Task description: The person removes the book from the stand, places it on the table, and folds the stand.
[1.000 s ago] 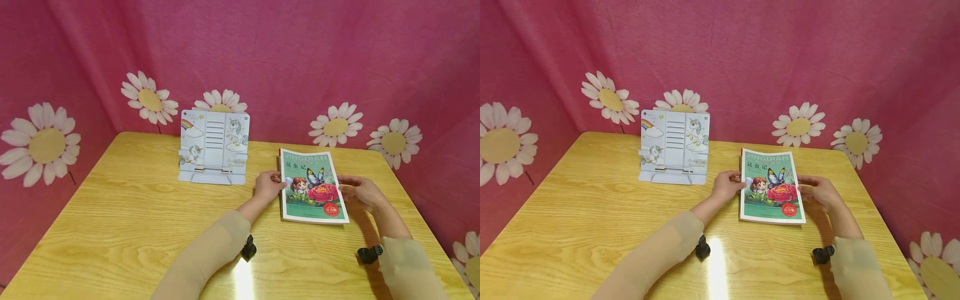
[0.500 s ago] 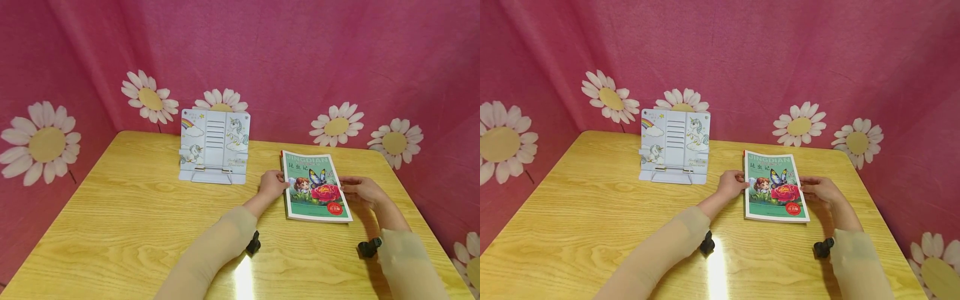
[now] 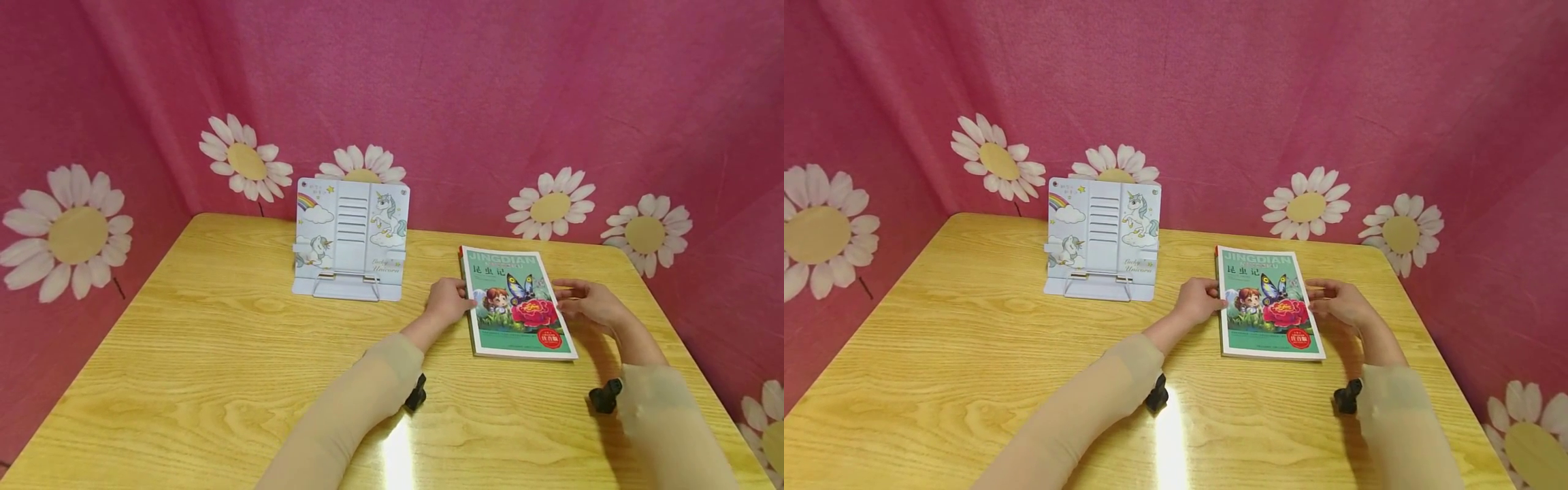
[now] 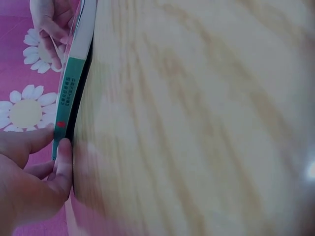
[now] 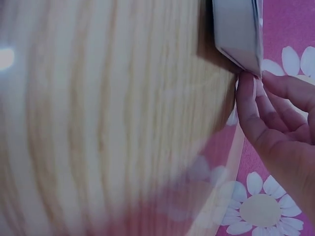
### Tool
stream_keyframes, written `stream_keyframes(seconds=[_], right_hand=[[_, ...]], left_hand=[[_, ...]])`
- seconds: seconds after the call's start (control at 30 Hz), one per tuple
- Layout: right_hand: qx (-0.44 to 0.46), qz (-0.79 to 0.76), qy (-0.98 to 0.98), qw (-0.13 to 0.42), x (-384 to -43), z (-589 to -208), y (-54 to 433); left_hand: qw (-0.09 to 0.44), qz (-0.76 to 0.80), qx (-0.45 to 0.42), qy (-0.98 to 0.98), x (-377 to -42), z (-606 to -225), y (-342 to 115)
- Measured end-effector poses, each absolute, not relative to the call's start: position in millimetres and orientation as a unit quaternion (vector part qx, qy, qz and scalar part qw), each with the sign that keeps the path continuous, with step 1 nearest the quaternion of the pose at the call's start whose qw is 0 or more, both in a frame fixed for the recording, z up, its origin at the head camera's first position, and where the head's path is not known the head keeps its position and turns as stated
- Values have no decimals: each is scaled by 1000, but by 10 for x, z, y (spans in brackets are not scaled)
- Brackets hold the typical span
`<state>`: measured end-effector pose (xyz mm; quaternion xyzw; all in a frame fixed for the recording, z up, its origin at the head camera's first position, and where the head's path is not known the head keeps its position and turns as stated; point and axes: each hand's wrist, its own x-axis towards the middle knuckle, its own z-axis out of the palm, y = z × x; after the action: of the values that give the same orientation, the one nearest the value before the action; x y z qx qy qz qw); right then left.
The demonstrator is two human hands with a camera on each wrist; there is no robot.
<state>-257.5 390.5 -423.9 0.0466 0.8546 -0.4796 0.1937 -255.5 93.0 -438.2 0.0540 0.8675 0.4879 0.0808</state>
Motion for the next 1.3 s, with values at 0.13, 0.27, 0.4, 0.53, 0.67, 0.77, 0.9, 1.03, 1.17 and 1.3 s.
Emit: stream_keyframes(seconds=[0.13, 0.27, 0.4, 0.53, 0.67, 0.77, 0.9, 1.03, 1.17, 1.3], right_hand=[[38, -463, 862, 204, -2584, -4239, 3934], [25, -454, 866, 207, -2578, -4227, 3938], [15, -444, 872, 206, -2606, -4234, 3950], [18, -436, 876, 208, -2638, -4236, 3945], [22, -428, 879, 210, -2653, -4226, 3912], [29, -431, 876, 212, -2659, -4225, 3886], [37, -434, 875, 212, -2663, -4231, 3869], [36, -436, 875, 209, -2649, -4223, 3835], [35, -439, 874, 204, -2628, -4207, 3798], [35, -428, 882, 195, -2600, -4168, 3780]], left_hand=[[102, 470, 76, 873, -2574, -4370, 916], [114, 441, 98, 885, -2594, -4358, 904], [123, 410, 117, 896, -2614, -4349, 892], [128, 384, 132, 905, -2627, -4336, 886], [131, 345, 146, 918, -2637, -4320, 887], [132, 317, 154, 927, -2642, -4313, 890], [135, 321, 149, 925, -2641, -4317, 890], [141, 357, 135, 913, -2651, -4346, 882], [141, 401, 132, 896, -2655, -4358, 849], [147, 424, 144, 882, -2629, -4322, 802]])
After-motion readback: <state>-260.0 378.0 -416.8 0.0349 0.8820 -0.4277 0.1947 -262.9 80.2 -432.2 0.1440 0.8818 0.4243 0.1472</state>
